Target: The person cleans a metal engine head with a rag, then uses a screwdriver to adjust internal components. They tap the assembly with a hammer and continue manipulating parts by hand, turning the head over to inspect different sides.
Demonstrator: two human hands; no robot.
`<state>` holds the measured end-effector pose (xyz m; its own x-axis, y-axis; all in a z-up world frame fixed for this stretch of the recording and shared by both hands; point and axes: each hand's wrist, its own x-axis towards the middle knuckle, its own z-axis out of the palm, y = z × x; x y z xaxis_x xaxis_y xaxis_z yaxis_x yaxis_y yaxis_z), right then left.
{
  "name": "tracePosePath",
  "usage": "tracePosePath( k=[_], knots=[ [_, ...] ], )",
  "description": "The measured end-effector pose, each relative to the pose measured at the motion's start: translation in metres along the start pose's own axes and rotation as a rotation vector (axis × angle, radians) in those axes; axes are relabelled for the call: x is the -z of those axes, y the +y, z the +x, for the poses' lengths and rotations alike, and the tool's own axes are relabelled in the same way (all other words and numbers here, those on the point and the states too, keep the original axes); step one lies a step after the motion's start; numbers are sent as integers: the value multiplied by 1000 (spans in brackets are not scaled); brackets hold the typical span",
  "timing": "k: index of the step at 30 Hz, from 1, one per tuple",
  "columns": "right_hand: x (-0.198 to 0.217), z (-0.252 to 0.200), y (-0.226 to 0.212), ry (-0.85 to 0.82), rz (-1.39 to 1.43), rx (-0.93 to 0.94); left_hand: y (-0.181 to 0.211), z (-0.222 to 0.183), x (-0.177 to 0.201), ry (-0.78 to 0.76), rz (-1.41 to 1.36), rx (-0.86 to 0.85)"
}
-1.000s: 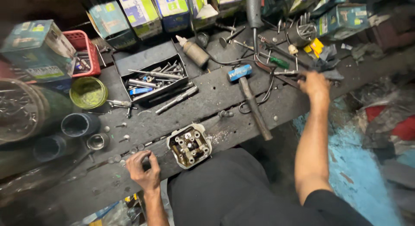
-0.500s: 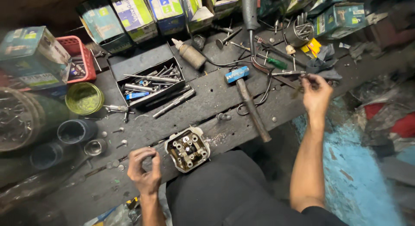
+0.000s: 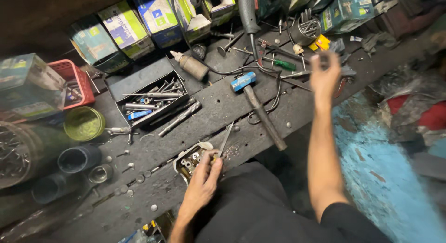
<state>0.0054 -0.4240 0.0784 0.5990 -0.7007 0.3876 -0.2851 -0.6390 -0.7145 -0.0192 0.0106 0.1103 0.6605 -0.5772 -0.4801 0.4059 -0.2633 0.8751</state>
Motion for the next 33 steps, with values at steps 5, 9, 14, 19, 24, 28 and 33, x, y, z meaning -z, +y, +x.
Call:
tracePosePath(
  k=[5, 9, 14, 19, 24, 28, 33],
  knots=[
    [11, 43, 116, 130, -499, -208, -20, -3, 8, 26, -129, -98],
    [29, 59, 141, 287, -123, -226, -27, -3, 13, 82, -114, -41],
    [70, 66, 134, 505, 325, -271, -39, -4, 18, 139, -248, -5],
    [99, 42, 61, 249, 936, -418, -43, -4, 22, 145, -353, -46],
    [78, -26, -41, -2, 1297, -486, -22, -7, 22, 151, -204, -52],
    [43, -89, -112, -204, 1346, -696, 2, -9, 12, -62, -327, -193],
    [-3, -157, -163, -481, 1429, -1050, 19, -8, 11, -341, -758, 23]
  ],
)
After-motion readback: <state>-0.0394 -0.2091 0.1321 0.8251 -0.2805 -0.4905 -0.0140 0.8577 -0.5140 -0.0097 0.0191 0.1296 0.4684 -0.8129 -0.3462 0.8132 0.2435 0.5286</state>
